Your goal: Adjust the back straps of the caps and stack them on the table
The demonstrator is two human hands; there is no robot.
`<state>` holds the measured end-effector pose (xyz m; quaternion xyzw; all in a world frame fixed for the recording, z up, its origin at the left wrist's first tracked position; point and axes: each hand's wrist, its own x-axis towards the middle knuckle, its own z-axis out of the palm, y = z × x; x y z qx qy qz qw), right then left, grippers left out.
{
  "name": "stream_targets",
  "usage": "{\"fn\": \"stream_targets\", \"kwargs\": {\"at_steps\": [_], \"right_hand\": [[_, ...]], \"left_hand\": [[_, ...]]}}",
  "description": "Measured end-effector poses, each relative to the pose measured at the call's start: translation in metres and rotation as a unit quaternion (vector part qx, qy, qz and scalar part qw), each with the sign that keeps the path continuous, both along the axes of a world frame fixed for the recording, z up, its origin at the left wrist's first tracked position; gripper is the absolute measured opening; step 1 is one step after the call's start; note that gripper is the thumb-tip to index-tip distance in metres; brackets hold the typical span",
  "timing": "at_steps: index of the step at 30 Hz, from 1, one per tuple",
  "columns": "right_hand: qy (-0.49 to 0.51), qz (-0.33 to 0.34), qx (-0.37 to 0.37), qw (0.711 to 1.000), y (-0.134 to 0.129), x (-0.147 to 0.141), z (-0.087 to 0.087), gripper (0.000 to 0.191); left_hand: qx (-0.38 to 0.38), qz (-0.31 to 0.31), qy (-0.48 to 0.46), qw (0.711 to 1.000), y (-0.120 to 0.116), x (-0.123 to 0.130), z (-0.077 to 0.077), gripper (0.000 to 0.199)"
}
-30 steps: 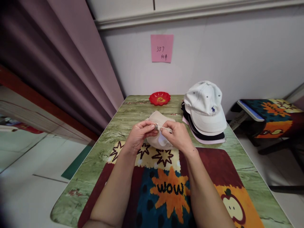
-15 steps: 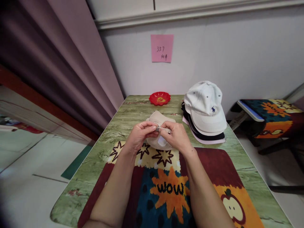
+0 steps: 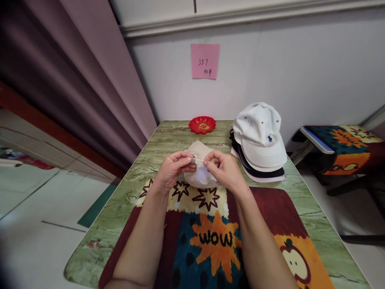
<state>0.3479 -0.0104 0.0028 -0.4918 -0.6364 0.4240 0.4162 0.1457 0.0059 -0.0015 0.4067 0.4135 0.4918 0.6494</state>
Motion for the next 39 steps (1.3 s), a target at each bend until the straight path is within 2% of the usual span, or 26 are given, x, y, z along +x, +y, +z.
{"fn": "stream_targets", "kwargs": {"at_steps": [6,10,15,19,28,34,39], "right_hand": [[-0.014,-0.011,0.025,1.0,0.0,-0.007,0.0,0.022],[-0.01,-0.002,0.022,1.0,0.0,-0.011,-0.001,0.023],[0.052,0.034,-0.041,0.997,0.0,-0.002,-0.001,0.033],[0.06,0.077,-0.08,0.992,0.0,0.004,-0.003,0.034],[-0.006,0.032,-0.026,0.999,0.003,0.0,-0.008,0.027],[-0.026,0.042,0.002,0.999,0.001,-0.001,-0.005,0.027],[-0.041,0.036,0.015,0.998,-0.001,-0.003,-0.001,0.025]], "left_hand": [[0.006,-0.047,0.007,0.999,-0.001,0.005,-0.001,0.038],[0.008,-0.046,0.009,0.999,-0.001,0.008,-0.005,0.037],[0.008,-0.014,-0.003,1.0,0.001,0.0,-0.003,0.036],[0.003,0.0,-0.004,1.0,0.002,-0.007,0.001,0.038],[0.004,-0.056,0.017,0.998,0.001,-0.008,0.001,0.037],[0.006,-0.087,0.031,0.996,0.0,-0.005,0.001,0.037],[0.007,-0.087,0.037,0.995,0.0,-0.003,0.0,0.037]]}}
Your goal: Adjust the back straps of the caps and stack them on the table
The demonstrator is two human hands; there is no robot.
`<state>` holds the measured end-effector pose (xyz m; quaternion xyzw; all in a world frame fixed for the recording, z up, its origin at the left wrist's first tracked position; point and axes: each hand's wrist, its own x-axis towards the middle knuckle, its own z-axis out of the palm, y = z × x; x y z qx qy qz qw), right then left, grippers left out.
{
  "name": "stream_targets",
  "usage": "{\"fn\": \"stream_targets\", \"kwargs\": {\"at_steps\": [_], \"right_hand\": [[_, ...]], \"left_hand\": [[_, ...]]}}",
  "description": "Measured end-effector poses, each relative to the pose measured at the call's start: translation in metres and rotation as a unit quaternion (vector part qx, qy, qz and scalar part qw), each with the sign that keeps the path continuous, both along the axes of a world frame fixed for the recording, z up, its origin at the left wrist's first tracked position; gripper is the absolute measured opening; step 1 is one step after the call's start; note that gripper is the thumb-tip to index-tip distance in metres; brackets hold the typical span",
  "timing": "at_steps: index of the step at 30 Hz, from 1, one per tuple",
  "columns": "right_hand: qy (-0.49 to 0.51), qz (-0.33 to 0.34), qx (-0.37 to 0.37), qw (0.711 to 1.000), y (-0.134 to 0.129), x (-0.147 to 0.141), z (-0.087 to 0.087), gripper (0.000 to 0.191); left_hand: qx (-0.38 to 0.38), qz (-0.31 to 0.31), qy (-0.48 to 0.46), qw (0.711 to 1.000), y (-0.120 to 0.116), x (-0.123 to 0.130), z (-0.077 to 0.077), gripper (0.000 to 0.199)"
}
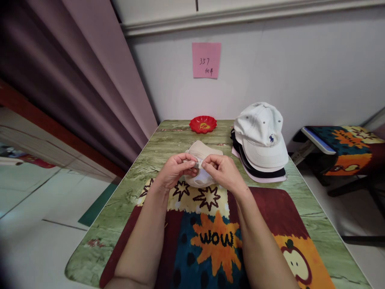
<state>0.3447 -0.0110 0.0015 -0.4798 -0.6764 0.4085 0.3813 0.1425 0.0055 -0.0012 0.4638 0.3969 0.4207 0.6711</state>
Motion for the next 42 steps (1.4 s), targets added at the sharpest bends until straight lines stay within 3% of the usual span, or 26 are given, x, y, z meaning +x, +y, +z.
{"fn": "stream_targets", "kwargs": {"at_steps": [9,12,15,17,26,37,42], "right_hand": [[-0.079,-0.07,0.051,0.993,-0.001,-0.005,0.005,0.02],[-0.083,-0.071,0.053,0.993,-0.001,-0.006,0.004,0.019],[-0.071,-0.057,0.05,0.995,-0.001,-0.005,0.003,0.02],[-0.067,-0.048,0.049,0.995,-0.001,-0.005,0.003,0.021],[-0.064,-0.03,0.054,0.996,-0.001,-0.006,0.003,0.024],[-0.071,0.006,0.059,0.996,0.0,-0.005,-0.001,0.028],[-0.057,0.011,0.055,0.997,0.0,-0.006,-0.001,0.023]], "left_hand": [[0.032,-0.008,0.034,0.999,0.001,-0.003,-0.003,0.038],[0.118,0.018,0.081,0.989,0.002,-0.004,-0.003,0.028],[0.235,0.05,0.135,0.961,0.003,-0.005,-0.002,0.015],[0.265,0.045,0.152,0.951,0.004,-0.005,-0.001,0.012],[0.168,-0.053,0.118,0.977,-0.002,-0.01,0.002,0.021],[0.112,-0.019,0.065,0.991,-0.001,-0.006,0.001,0.037],[0.114,-0.014,0.111,0.987,-0.001,-0.007,0.003,0.05]]}}
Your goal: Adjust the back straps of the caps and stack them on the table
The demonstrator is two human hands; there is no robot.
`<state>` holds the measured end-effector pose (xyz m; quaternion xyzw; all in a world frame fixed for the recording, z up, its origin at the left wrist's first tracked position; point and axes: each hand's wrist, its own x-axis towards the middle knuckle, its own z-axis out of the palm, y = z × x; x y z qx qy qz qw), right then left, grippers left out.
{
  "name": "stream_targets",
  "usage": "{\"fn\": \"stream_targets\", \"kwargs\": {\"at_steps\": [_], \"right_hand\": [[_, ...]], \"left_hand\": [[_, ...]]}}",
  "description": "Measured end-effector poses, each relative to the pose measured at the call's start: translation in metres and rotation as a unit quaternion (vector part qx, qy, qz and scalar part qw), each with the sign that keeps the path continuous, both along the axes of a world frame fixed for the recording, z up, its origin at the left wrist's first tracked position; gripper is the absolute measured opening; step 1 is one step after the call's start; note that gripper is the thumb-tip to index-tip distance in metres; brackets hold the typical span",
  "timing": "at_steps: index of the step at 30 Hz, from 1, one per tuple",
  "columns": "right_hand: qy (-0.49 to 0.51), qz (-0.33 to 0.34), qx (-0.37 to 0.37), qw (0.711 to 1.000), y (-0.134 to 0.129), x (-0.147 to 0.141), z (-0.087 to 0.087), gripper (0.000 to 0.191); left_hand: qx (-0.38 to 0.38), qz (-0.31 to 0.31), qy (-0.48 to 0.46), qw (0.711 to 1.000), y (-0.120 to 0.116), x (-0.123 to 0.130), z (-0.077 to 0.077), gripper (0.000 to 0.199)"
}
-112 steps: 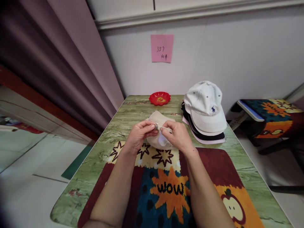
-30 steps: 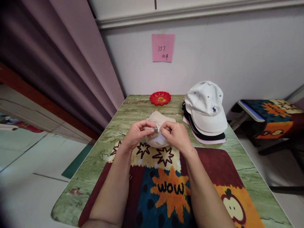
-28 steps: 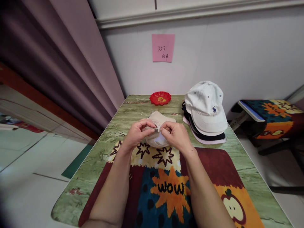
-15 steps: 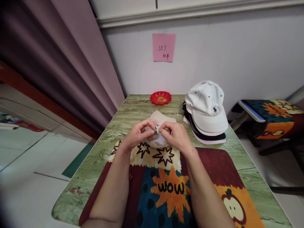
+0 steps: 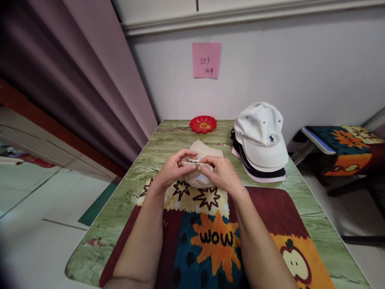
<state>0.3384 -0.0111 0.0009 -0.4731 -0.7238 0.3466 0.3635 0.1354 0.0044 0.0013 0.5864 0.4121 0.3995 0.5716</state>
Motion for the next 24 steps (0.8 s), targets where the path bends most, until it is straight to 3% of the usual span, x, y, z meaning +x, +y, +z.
{"fn": "stream_targets", "kwargs": {"at_steps": [7,24], "right_hand": [[-0.001,-0.01,-0.014,1.0,0.0,0.0001,-0.0001,0.023],[0.019,0.0,-0.011,1.0,0.0004,-0.0007,-0.0005,0.023]], "left_hand": [[0.019,-0.037,0.017,0.999,-0.0009,-0.0021,0.0004,0.03],[0.026,-0.031,0.009,0.999,0.0006,-0.0015,-0.0024,0.035]]}}
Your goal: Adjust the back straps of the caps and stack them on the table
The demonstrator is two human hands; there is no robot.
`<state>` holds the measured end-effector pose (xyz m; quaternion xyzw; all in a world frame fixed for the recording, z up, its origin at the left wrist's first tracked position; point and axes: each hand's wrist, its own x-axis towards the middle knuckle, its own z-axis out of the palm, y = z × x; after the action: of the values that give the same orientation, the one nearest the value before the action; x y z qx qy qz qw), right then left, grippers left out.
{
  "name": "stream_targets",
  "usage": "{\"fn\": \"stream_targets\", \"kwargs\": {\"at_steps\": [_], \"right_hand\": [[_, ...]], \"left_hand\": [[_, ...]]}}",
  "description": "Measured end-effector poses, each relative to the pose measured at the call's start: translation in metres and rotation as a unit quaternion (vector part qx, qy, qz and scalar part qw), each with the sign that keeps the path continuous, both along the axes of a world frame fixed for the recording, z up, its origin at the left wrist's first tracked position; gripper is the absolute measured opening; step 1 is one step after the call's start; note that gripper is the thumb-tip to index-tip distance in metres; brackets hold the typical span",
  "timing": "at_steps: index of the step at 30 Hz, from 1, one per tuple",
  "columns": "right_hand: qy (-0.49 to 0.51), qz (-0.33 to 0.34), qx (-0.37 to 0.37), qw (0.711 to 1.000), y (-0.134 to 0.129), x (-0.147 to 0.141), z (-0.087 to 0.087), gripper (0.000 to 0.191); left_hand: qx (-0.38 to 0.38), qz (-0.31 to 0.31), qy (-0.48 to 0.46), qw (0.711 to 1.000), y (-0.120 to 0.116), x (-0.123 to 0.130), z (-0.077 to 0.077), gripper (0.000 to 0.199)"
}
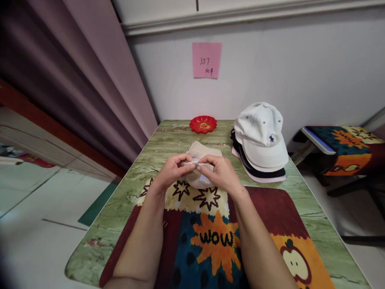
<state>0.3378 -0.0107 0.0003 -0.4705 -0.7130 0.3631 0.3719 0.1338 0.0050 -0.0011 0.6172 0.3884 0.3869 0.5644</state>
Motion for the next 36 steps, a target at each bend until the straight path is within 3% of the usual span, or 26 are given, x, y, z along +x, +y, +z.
{"fn": "stream_targets", "kwargs": {"at_steps": [8,14,19,24,26,29,33,36], "right_hand": [[0.013,0.014,-0.035,0.999,0.005,0.013,-0.004,0.023],[0.079,0.005,-0.055,0.995,0.008,0.016,-0.007,0.025],[0.056,0.034,-0.043,0.997,0.008,0.028,-0.004,0.032],[-0.025,0.052,-0.051,0.997,0.011,0.059,-0.01,0.052],[-0.077,0.062,-0.046,0.994,0.014,0.067,-0.018,0.055],[-0.13,0.088,-0.036,0.987,0.019,0.069,-0.029,0.058],[-0.191,0.095,-0.026,0.977,0.023,0.064,-0.041,0.064],[-0.266,0.062,-0.011,0.962,0.024,0.06,-0.052,0.065]], "left_hand": [[0.004,0.093,0.005,0.996,0.007,-0.022,-0.001,0.032],[-0.015,0.051,-0.006,0.999,0.005,-0.027,0.002,0.032],[-0.011,0.084,-0.015,0.996,0.005,-0.024,0.002,0.03],[0.016,0.15,-0.034,0.988,0.013,-0.039,-0.006,0.028],[0.035,0.169,0.012,0.985,0.016,-0.047,-0.013,0.022],[0.107,0.174,0.157,0.966,0.02,-0.051,-0.022,0.04],[0.205,0.098,0.287,0.93,0.02,-0.039,-0.027,0.067],[0.239,0.063,0.31,0.918,0.018,-0.027,-0.026,0.058]]}}
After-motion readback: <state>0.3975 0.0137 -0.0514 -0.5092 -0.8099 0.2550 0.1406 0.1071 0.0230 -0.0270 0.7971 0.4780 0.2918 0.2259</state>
